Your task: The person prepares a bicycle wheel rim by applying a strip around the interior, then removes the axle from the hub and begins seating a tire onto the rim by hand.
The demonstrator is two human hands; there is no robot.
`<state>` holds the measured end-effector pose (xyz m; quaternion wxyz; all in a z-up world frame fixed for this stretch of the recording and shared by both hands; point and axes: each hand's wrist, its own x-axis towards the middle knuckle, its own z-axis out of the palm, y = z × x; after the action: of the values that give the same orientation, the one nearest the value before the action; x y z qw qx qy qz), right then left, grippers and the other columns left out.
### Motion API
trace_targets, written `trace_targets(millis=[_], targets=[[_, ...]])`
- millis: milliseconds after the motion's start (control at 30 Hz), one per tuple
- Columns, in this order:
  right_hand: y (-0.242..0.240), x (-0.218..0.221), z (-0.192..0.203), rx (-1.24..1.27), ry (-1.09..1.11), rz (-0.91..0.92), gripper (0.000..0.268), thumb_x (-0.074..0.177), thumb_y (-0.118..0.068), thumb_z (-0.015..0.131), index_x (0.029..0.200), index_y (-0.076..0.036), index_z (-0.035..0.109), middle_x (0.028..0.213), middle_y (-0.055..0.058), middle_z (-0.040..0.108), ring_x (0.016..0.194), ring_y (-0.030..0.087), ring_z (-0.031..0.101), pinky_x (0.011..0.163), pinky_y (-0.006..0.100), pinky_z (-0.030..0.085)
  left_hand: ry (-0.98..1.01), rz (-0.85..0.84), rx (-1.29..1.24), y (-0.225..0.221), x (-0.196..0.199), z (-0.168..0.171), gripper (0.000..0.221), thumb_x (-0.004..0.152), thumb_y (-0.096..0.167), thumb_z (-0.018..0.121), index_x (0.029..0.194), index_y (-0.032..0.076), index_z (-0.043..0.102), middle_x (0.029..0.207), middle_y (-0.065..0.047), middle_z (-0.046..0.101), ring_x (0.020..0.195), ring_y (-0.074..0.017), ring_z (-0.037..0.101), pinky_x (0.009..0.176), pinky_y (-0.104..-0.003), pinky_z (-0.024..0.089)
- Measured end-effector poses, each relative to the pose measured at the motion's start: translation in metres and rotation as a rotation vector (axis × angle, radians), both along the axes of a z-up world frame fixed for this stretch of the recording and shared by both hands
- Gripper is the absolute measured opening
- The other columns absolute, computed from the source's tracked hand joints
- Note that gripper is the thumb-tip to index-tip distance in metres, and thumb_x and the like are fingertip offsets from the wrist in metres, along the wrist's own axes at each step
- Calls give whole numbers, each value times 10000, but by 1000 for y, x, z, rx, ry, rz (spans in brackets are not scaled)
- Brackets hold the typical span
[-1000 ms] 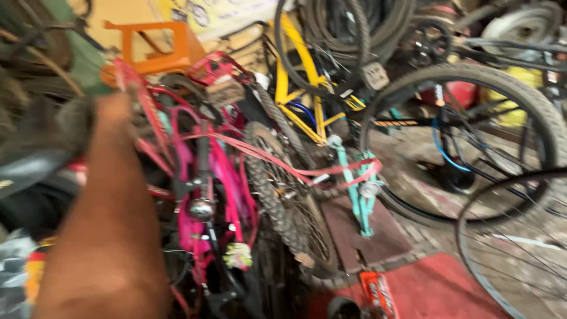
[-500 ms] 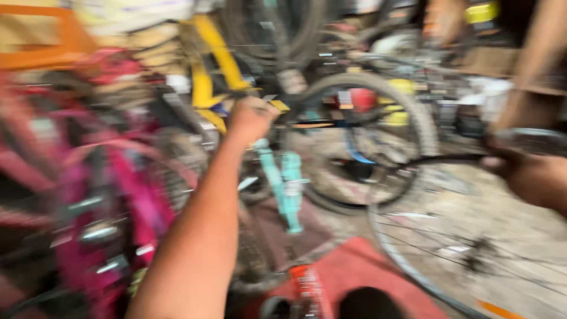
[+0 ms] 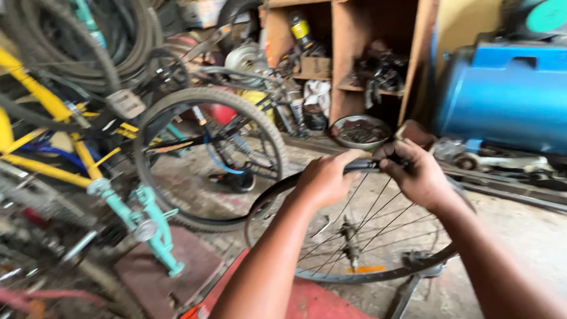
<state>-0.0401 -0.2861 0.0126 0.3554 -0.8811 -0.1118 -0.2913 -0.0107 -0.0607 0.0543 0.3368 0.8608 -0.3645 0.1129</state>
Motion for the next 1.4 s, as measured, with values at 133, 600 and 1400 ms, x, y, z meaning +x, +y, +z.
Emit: trace_targets(millis=[133,600,1400], targets=[[-3,-15,5,-50,-105,-94,106,899,-146,768,977,-75,755,975,119,694,977,284,706,1008,405,509,189,84,194,-6,-15,15,474,930,312,668,1380,337,519,1004,-171,763,923,-364,753,806,-478,567],[-54,-33,62,-129,-658,-521,159,1134,8,609,1006,-54,681,876,118,677,758,195,652,737,334,556,73,117,177,-3,-9,8,389,923,302,694,1284,268,555,1095,-133,752,1032,-375,711,858,-483,546],[32,-100,109,929,-629,623,193,1200,-219,472,1123,-47,515,1027,145,587,922,237,585,950,413,513,160,-196,-331,-21,18,-6,656,942,399,660,1459,31,494,1395,-177,637,1274,-286,637,1058,-411,499]])
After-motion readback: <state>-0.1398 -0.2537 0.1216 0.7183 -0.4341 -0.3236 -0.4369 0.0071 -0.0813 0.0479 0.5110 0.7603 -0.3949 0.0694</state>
